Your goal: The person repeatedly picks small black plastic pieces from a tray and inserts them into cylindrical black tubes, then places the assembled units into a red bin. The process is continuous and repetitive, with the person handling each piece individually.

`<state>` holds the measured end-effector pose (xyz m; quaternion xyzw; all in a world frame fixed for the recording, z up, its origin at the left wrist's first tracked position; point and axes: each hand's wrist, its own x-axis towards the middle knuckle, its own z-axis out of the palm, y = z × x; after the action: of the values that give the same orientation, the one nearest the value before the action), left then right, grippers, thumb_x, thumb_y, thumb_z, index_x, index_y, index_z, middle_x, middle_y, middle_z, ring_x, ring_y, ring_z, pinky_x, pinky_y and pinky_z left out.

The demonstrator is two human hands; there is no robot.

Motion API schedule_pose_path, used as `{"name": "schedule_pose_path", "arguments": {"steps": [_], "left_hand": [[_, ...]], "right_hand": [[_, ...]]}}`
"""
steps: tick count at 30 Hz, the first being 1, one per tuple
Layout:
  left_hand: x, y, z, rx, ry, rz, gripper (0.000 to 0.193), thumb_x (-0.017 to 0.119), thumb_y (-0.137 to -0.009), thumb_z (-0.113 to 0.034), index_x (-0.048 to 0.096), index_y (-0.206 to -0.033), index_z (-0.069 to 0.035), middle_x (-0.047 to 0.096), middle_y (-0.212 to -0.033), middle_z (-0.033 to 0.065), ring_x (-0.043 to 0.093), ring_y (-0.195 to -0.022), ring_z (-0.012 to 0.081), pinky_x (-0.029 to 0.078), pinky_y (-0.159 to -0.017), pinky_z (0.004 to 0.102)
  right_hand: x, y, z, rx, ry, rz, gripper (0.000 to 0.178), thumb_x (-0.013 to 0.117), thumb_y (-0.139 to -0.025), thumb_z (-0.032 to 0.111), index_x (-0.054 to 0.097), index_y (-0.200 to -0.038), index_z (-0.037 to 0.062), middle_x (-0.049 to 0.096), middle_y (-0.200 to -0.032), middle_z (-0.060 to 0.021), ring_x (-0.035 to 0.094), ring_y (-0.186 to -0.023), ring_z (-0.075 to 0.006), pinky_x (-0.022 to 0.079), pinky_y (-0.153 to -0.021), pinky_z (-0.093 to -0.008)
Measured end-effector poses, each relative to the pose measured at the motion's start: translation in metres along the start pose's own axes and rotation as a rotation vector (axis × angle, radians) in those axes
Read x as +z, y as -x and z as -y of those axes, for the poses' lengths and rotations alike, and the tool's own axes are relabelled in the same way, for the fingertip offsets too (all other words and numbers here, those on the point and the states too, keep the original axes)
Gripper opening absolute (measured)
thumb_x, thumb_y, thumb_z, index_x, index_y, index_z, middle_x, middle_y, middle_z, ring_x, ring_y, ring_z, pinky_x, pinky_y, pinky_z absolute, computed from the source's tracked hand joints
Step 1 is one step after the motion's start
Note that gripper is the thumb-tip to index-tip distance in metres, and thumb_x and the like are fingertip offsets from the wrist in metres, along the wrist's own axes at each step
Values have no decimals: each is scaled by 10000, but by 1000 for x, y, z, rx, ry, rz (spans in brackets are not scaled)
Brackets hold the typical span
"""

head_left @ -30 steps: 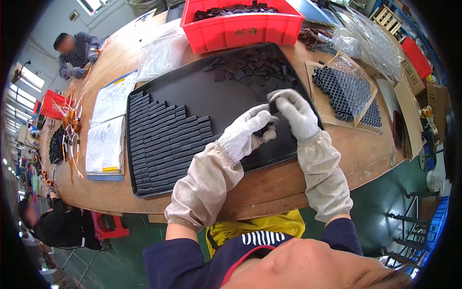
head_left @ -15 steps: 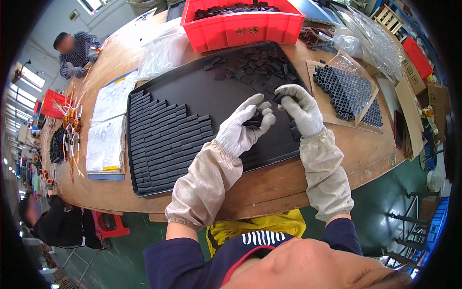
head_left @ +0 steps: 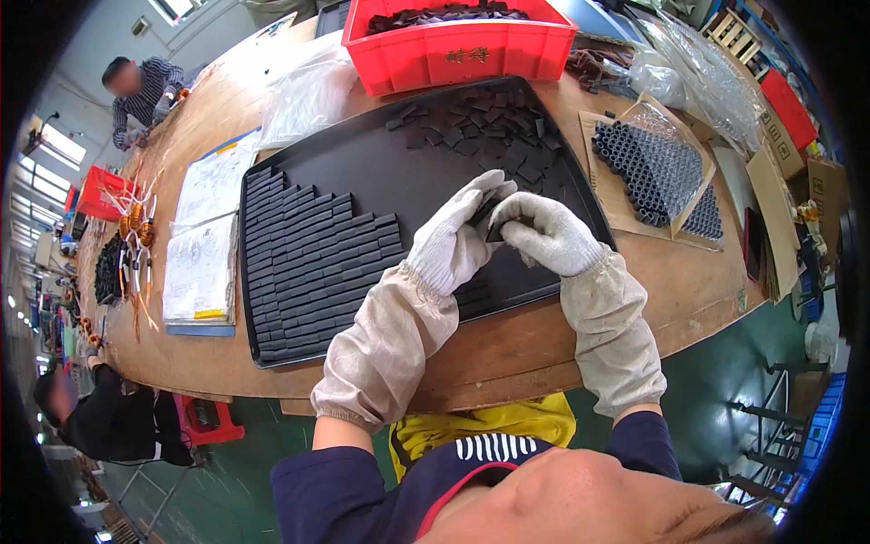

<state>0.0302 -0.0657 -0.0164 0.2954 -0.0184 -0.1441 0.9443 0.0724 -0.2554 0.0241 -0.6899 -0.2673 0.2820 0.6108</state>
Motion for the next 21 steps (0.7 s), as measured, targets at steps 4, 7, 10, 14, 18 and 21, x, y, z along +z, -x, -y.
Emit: {"name": "schedule_pose_path", "arguments": {"steps": [4, 7, 10, 14, 18, 21], "left_hand": [[-3, -3, 4, 66, -13, -11, 443, 468, -1056, -227, 440, -1473, -79, 525, -1450, 134, 544, -1272, 247, 490, -1009, 409], [3, 0, 2, 34, -49, -91, 447, 489, -1049, -202, 432, -1471, -68, 524, -1445, 140, 545, -1267, 243, 487, -1013, 402], [2, -2, 5, 16, -115, -93, 438, 496, -1047, -194, 437, -1461, -64, 537, -1424, 136, 548, -1262, 239, 492, -1009, 402], [1, 1, 2, 21, -128, -128, 434, 519, -1029, -139, 443, -1450, -63, 544, -1406, 136, 569, -1237, 246, 514, -987, 404], [-13, -4, 7, 75, -20, -174, 436, 519, -1006, -56, 449, -1436, -51, 548, -1375, 152, 596, -1199, 274, 545, -975, 431], [-18, -7, 6, 116, 58, -213, 441, 502, -994, -3, 449, -1431, -43, 551, -1354, 162, 603, -1186, 293, 557, -978, 452]], "right_hand": [[0, 0, 1, 15, 33, -4, 183, 562, -952, 66, 623, -1118, 19, 661, -916, -32, 560, -661, -62, 461, -579, -223], [3, 0, 2, -5, 86, -38, 171, 573, -952, 70, 628, -1099, 2, 667, -922, -45, 606, -734, -96, 497, -646, -254], [7, -5, -9, -113, 190, -114, 158, 587, -953, 75, 632, -1082, -4, 653, -891, -35, 611, -761, -107, 501, -675, -268], [10, -7, -13, -173, 339, -152, 144, 602, -947, 72, 646, -1062, -3, 663, -896, -66, 628, -816, -128, 505, -722, -289], [12, -5, -9, -217, 434, -219, 142, 617, -933, 55, 662, -1055, -2, 695, -937, -121, 675, -894, -157, 529, -773, -316], [9, -8, -20, -267, 301, -304, 152, 624, -932, 49, 662, -1069, -3, 698, -939, -122, 675, -881, -159, 532, -766, -314]]}}
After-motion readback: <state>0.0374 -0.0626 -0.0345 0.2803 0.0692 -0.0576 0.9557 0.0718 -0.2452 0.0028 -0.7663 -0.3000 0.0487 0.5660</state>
